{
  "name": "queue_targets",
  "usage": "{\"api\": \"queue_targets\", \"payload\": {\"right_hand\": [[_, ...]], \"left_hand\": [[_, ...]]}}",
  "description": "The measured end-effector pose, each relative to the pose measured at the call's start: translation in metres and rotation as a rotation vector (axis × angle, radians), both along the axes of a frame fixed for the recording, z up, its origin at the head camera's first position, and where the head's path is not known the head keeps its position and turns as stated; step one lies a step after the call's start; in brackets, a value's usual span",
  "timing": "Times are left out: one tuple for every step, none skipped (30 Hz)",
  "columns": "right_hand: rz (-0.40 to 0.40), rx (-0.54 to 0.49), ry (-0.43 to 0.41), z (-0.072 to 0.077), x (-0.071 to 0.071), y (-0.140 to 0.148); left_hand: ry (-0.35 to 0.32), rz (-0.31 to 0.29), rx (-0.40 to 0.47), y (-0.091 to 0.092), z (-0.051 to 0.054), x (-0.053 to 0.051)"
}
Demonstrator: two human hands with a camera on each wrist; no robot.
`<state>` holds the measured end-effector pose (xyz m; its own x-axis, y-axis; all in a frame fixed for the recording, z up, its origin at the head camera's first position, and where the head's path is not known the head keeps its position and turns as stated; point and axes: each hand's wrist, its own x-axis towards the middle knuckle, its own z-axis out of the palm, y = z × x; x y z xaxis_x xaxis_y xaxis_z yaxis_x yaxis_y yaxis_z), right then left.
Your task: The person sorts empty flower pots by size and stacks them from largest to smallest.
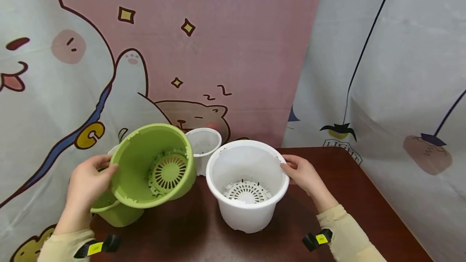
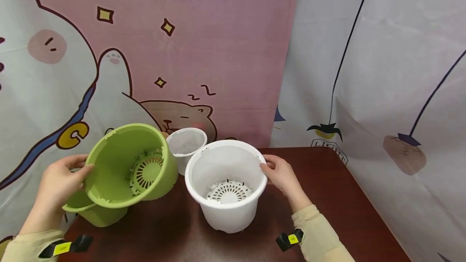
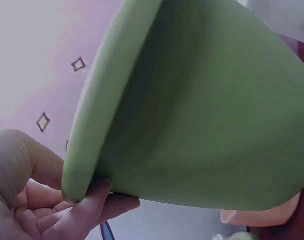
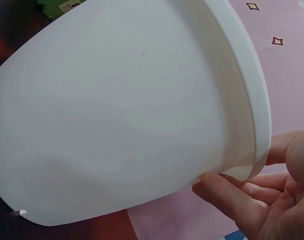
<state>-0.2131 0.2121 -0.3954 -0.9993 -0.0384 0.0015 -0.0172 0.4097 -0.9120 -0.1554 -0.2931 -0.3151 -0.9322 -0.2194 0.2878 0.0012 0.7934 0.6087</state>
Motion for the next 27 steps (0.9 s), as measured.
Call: {"api": "queue_targets", "payload": {"right_hand": [[0.000, -0.002, 0.001, 0.000, 0.000, 0.000], [0.001, -0.004, 0.000, 0.000, 0.000, 0.000], [0.001, -0.005, 0.001, 0.000, 0.001, 0.000], [-0.001, -0.007, 0.000, 0.000, 0.001, 0.000], [0.000, -0.008, 0.001, 0.000, 0.001, 0.000], [0.000, -0.009, 0.001, 0.000, 0.001, 0.000], [0.001, -0.010, 0.001, 0.001, 0.001, 0.000], [0.000, -0.011, 0.000, 0.001, 0.001, 0.000], [0.002, -0.011, 0.001, 0.001, 0.002, 0.000], [0.001, -0.013, -0.001, 0.002, 0.002, -0.001], [0.001, -0.013, 0.000, 0.002, 0.002, -0.001], [0.000, -0.014, -0.002, 0.002, 0.002, -0.001], [0.002, -0.014, -0.002, 0.002, 0.002, -0.001], [0.003, -0.015, -0.001, 0.002, 0.002, -0.001], [0.006, -0.015, 0.000, 0.002, 0.002, 0.000], [0.003, -0.017, -0.001, 0.002, 0.002, -0.001], [0.004, -0.018, -0.002, 0.002, 0.001, 0.000], [0.004, -0.018, -0.003, 0.002, 0.001, 0.000], [0.005, -0.018, -0.001, 0.002, 0.001, 0.000], [0.005, -0.018, -0.001, 0.001, 0.001, 0.000], [0.005, -0.019, -0.001, 0.001, 0.001, 0.000], [0.005, -0.022, -0.001, 0.001, 0.001, 0.000], [0.008, -0.022, 0.001, 0.000, 0.001, 0.000], [0.008, -0.024, 0.002, 0.000, 0.001, 0.001], [0.009, -0.024, 0.005, 0.000, 0.001, 0.001], [0.009, -0.025, 0.007, -0.001, 0.001, 0.001], [0.008, -0.025, 0.008, -0.001, 0.001, 0.001]], "left_hand": [[0.001, 0.000, 0.017, 0.000, 0.003, 0.000], [0.003, -0.002, 0.035, 0.001, 0.005, 0.000], [0.014, -0.005, 0.045, 0.002, 0.007, 0.000], [0.022, -0.012, 0.061, 0.002, 0.010, -0.001], [0.026, -0.016, 0.075, 0.003, 0.013, -0.001], [0.035, -0.021, 0.084, 0.004, 0.016, -0.002], [0.042, -0.022, 0.092, 0.004, 0.019, -0.002], [0.053, -0.024, 0.102, 0.005, 0.021, -0.003], [0.063, -0.029, 0.111, 0.006, 0.024, -0.003], [0.067, -0.034, 0.119, 0.007, 0.027, -0.004], [0.075, -0.038, 0.122, 0.007, 0.029, -0.005], [0.081, -0.042, 0.123, 0.009, 0.032, -0.005], [0.088, -0.051, 0.128, 0.010, 0.034, -0.006], [0.091, -0.058, 0.131, 0.011, 0.035, -0.008], [0.094, -0.064, 0.133, 0.013, 0.037, -0.009], [0.097, -0.068, 0.136, 0.015, 0.039, -0.010], [0.104, -0.070, 0.140, 0.017, 0.040, -0.011], [0.108, -0.075, 0.151, 0.019, 0.042, -0.013], [0.112, -0.081, 0.165, 0.022, 0.043, -0.014], [0.116, -0.083, 0.174, 0.024, 0.045, -0.015], [0.121, -0.088, 0.186, 0.026, 0.047, -0.016], [0.131, -0.096, 0.197, 0.029, 0.048, -0.017], [0.140, -0.105, 0.203, 0.031, 0.050, -0.019], [0.150, -0.115, 0.208, 0.034, 0.052, -0.020], [0.159, -0.124, 0.210, 0.037, 0.053, -0.021], [0.170, -0.133, 0.210, 0.040, 0.055, -0.023], [0.180, -0.142, 0.211, 0.043, 0.057, -0.024]]}}
